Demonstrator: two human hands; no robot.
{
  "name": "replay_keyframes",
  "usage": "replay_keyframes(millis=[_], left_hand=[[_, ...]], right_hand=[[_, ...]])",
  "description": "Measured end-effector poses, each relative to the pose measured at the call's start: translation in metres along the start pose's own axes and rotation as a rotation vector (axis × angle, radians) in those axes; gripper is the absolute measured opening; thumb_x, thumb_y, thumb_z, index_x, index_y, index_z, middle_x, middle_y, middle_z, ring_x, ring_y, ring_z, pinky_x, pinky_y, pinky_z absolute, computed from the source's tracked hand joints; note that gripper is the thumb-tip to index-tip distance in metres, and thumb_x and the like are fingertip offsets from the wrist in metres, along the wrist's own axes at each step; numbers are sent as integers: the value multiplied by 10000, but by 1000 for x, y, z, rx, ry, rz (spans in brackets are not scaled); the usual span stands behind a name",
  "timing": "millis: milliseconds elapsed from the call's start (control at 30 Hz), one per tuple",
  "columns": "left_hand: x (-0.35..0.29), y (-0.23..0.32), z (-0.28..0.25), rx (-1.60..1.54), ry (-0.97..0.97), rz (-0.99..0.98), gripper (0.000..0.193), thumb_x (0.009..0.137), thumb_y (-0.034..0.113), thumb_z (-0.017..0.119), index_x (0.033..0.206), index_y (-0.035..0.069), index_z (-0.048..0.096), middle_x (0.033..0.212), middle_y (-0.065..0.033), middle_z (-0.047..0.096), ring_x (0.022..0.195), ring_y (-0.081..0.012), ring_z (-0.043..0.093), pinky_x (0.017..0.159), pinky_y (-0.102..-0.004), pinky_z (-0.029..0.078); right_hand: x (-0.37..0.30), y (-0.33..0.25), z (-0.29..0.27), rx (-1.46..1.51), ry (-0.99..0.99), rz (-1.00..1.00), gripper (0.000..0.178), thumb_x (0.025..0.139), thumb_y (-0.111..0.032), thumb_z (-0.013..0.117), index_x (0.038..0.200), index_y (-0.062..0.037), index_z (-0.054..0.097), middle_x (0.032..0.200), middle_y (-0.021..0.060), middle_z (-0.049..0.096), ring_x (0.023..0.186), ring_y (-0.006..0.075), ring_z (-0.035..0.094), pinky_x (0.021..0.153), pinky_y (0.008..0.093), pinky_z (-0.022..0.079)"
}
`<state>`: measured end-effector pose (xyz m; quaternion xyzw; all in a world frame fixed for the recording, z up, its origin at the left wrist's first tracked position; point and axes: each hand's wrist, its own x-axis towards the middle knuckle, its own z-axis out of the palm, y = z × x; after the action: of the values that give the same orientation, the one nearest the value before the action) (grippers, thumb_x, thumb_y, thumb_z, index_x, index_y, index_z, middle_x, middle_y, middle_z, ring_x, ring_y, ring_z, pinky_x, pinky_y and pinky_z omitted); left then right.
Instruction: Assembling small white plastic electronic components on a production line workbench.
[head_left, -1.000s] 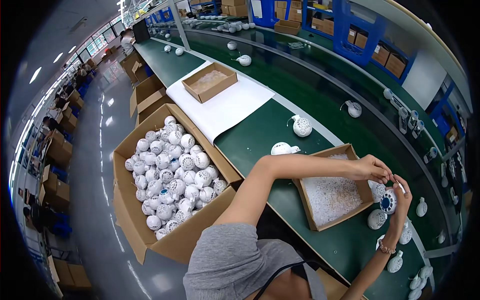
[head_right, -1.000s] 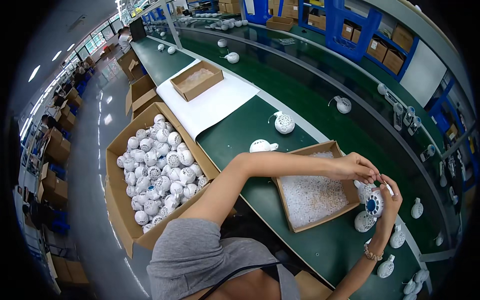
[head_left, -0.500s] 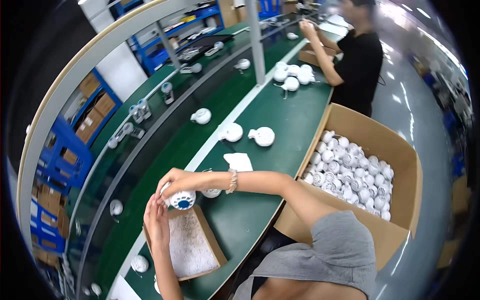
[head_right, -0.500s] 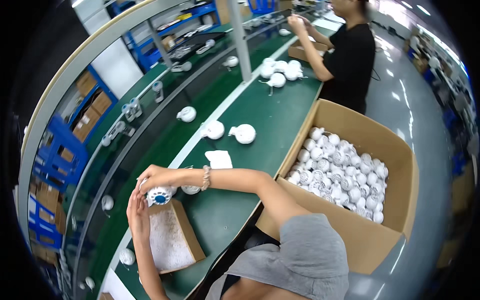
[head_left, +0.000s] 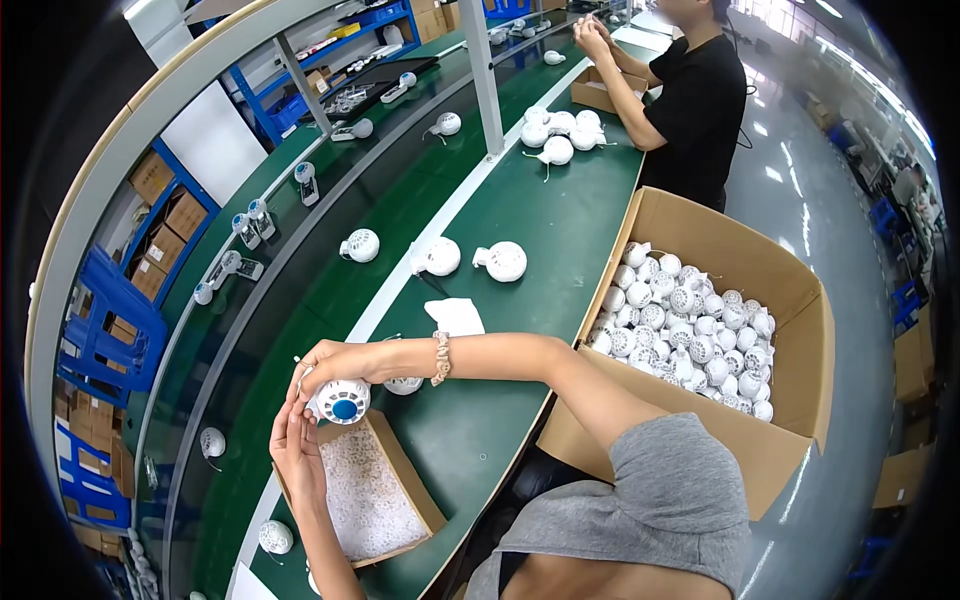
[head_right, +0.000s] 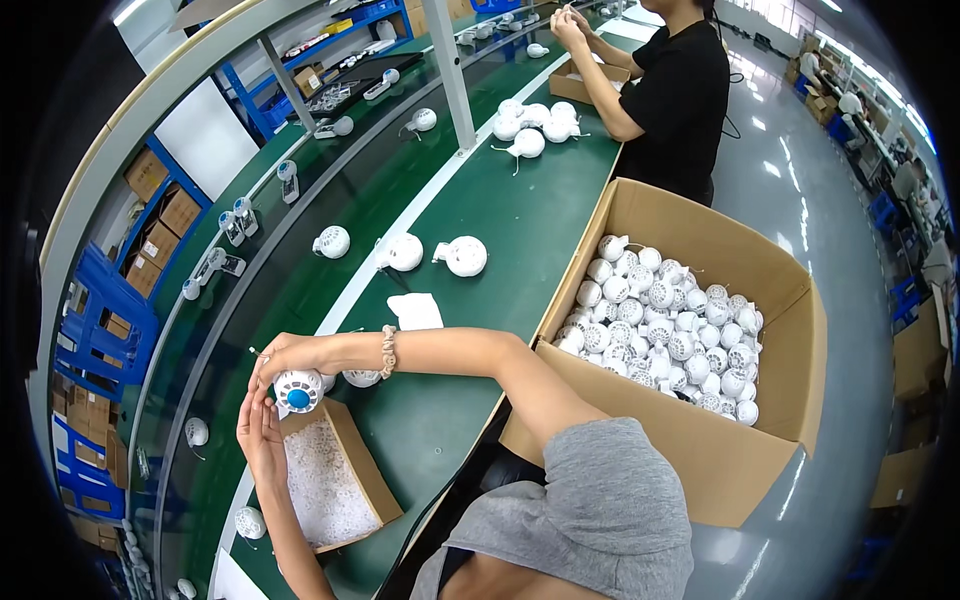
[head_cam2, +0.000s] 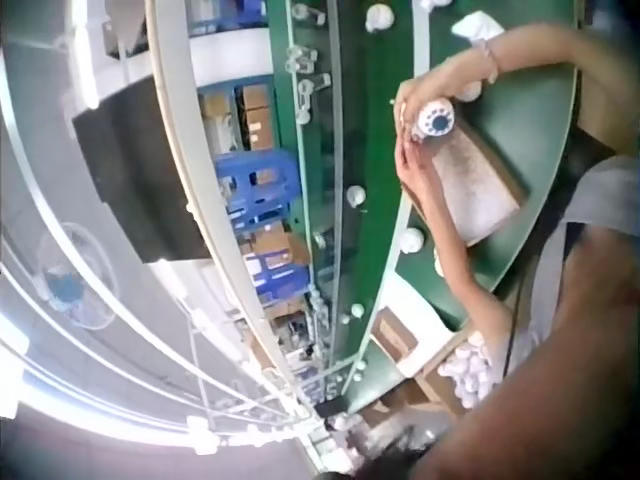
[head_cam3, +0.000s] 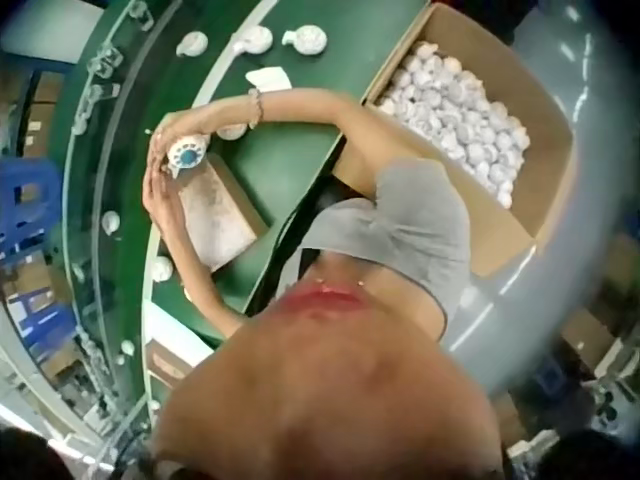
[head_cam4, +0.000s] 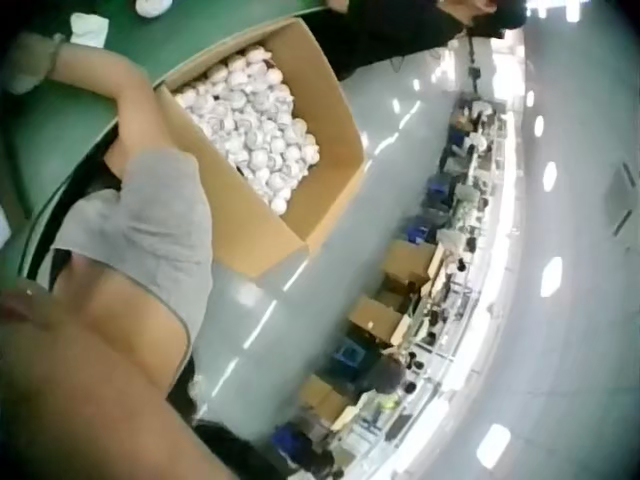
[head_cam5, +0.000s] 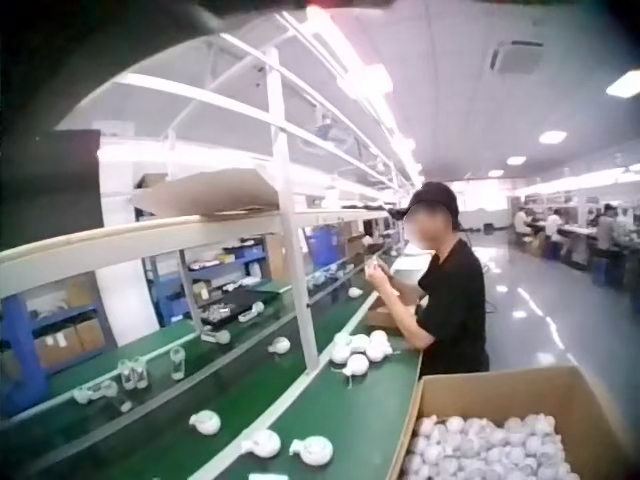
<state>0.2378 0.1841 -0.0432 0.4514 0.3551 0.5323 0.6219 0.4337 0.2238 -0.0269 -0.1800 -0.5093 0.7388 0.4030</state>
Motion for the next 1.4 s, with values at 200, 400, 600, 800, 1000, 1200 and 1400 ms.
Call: replay_keyframes(millis=[200,400,600,800,1000,1200,1400], left_hand=[[2,-1,1,53,42,31,284,914,71,558,1173,-44,557,1039,-120,640,929,-127,618,853,-194,489],[-3,-10,9,53,118,16,255,900,73,582,1122,-53,591,1037,-130,646,902,-145,628,842,-209,501],[-5,-9,8,94,178,30,266,906,99,585,1127,-49,594,1012,-119,653,884,-143,630,837,-213,498],[-1,-14,5,434,190,194,200,884,88,615,1030,-43,650,894,-121,669,792,-143,630,755,-218,504],[-9,-4,20,698,188,315,180,880,86,616,986,-50,665,828,-115,668,753,-140,619,717,-215,493],[-5,3,11,557,95,242,152,860,47,624,968,-50,666,801,-97,661,724,-142,609,694,-233,496],[-1,3,1,883,-75,603,103,822,3,632,911,-40,663,824,-93,657,745,-155,601,675,-236,486]], right_hand=[[4,0,-1,-60,39,33,196,777,-127,612,903,15,663,808,90,669,696,125,641,588,193,515],[-2,5,6,-30,116,28,221,841,-194,594,904,15,633,759,68,642,672,110,614,573,185,488],[7,29,8,-51,234,-61,292,872,-296,604,754,-31,566,654,24,543,576,79,523,513,171,425],[11,41,3,-334,198,-152,351,879,-319,605,704,-35,496,619,22,480,509,86,459,432,181,379],[8,33,4,-395,206,-94,351,898,-329,581,736,-24,519,625,38,504,528,77,490,427,177,386],[7,27,4,-233,170,-39,333,909,-321,567,765,-21,538,626,60,532,523,67,525,415,187,414],[2,24,1,-203,19,139,314,911,-321,563,772,-41,541,652,57,574,512,65,556,401,171,420]])
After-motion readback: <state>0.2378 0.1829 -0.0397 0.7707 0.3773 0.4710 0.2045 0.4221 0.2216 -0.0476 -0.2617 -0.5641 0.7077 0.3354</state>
